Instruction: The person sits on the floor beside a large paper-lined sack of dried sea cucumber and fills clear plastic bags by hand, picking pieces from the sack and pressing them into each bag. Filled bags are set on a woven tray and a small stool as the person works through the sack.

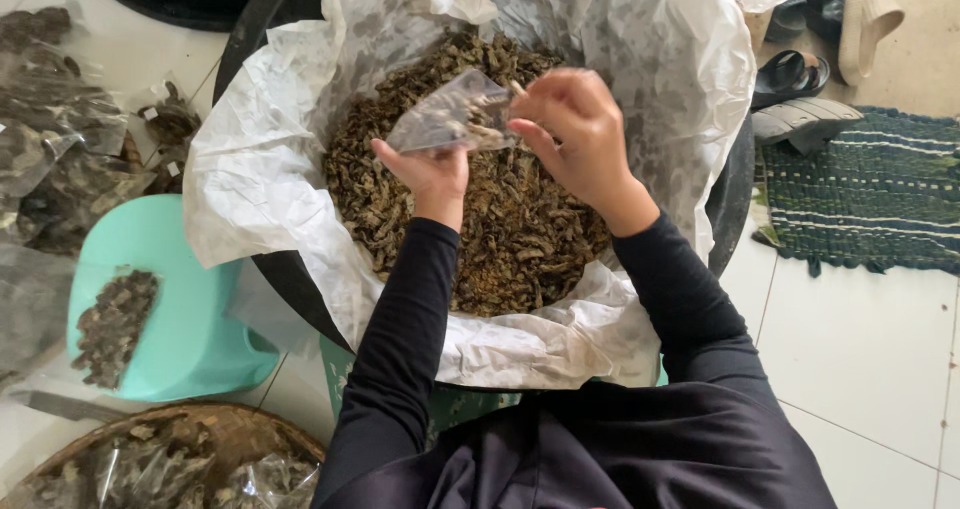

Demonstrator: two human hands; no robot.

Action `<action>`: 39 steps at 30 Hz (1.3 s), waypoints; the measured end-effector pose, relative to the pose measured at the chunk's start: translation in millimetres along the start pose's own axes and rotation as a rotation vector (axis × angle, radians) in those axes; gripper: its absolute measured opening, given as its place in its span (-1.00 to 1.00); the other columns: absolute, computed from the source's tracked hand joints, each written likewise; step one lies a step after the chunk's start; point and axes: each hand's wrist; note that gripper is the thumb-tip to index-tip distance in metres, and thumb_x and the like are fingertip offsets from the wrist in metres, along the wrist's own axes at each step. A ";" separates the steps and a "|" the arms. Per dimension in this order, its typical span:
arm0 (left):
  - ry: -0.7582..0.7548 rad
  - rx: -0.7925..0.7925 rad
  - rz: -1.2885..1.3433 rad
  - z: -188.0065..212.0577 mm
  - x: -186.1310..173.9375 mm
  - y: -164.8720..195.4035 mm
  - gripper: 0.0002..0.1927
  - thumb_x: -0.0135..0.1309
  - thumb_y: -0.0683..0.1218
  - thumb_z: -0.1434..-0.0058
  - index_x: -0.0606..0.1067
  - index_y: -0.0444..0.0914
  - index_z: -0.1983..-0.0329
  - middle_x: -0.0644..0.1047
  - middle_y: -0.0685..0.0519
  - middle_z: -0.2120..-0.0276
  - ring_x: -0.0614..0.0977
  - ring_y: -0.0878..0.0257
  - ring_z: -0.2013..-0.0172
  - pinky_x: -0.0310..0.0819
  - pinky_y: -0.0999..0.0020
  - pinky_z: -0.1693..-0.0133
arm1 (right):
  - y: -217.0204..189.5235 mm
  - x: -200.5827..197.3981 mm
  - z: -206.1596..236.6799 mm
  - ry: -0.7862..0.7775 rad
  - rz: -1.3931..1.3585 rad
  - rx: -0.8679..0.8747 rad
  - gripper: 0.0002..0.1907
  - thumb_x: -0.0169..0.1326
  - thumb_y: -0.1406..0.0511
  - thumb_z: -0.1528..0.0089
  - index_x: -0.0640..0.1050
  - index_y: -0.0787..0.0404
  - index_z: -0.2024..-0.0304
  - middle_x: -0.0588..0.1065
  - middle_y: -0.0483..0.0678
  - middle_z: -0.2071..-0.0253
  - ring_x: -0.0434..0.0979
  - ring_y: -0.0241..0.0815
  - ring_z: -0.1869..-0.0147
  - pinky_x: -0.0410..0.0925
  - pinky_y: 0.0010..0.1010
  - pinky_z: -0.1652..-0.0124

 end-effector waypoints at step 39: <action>-0.048 -0.027 -0.315 13.4 18.0 14.3 -0.50 -0.02 0.26 -0.35 0.41 -0.22 -0.07 0.53 -0.06 0.05 0.63 0.03 -0.01 0.72 -0.03 0.04 | 14.8 29.9 12.6 -0.221 -0.583 0.087 -0.57 -0.03 0.64 -0.14 0.66 0.20 0.08 0.62 -0.04 -0.04 0.65 -0.09 -0.14 0.50 -0.17 -0.18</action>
Point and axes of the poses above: each hand's wrist, its own z-axis away from the middle knuckle, its own x-axis out of the palm, y = z × x
